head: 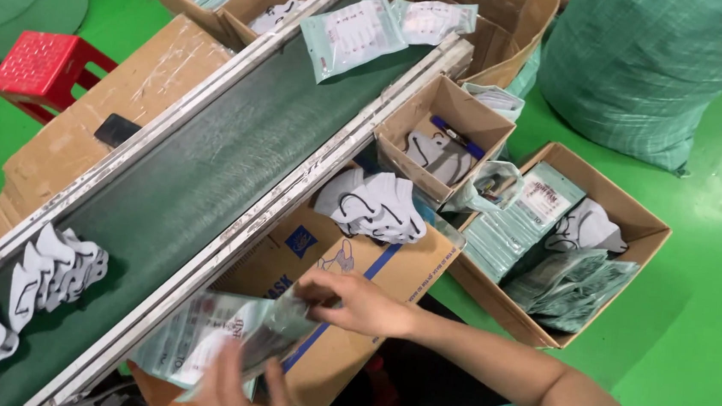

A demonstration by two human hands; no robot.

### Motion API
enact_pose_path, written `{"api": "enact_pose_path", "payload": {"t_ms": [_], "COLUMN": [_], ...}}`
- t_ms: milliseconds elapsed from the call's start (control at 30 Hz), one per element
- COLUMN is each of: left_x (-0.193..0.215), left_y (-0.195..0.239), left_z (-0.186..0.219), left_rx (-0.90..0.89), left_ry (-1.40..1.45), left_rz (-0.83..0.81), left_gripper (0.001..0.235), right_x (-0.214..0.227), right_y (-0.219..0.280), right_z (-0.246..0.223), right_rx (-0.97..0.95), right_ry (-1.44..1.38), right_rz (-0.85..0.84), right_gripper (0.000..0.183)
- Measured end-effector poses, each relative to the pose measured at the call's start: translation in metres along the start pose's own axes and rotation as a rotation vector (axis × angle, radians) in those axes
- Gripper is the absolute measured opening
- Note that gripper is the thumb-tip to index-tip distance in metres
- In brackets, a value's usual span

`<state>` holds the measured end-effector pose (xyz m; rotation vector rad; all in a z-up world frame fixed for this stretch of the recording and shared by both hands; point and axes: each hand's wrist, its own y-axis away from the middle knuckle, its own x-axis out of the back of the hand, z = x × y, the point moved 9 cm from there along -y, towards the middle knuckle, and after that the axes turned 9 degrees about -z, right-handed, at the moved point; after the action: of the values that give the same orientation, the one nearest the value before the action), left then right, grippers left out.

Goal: The recorder is picking up stacks of face masks from a conveyor belt and putting them into individual plastic packets.

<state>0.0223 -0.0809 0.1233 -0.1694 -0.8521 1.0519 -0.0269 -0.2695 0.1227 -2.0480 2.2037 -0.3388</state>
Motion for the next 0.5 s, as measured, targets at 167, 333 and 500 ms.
{"api": "enact_pose_path", "payload": {"t_ms": [167,333,500], "left_x": [0.012,0.019,0.02], "left_y": [-0.033,-0.002,0.039], "left_z": [0.044,0.02,-0.027], "left_rx": [-0.028,0.319,0.481], "left_ry": [-0.143,0.084,0.525], "left_rz": [-0.153,0.071,0.431], "left_gripper": [0.04,0.02,0.018], "right_x": [-0.021,0.009,0.025], "right_y": [0.012,0.014,0.013], "right_z": [0.009,-0.065,-0.007], "right_rx": [-0.03,0.289,0.057], "right_ry": [0.165,0.292,0.032], "right_rz": [-0.075,0.201,0.315], "right_gripper": [0.021,0.024,0.027]}}
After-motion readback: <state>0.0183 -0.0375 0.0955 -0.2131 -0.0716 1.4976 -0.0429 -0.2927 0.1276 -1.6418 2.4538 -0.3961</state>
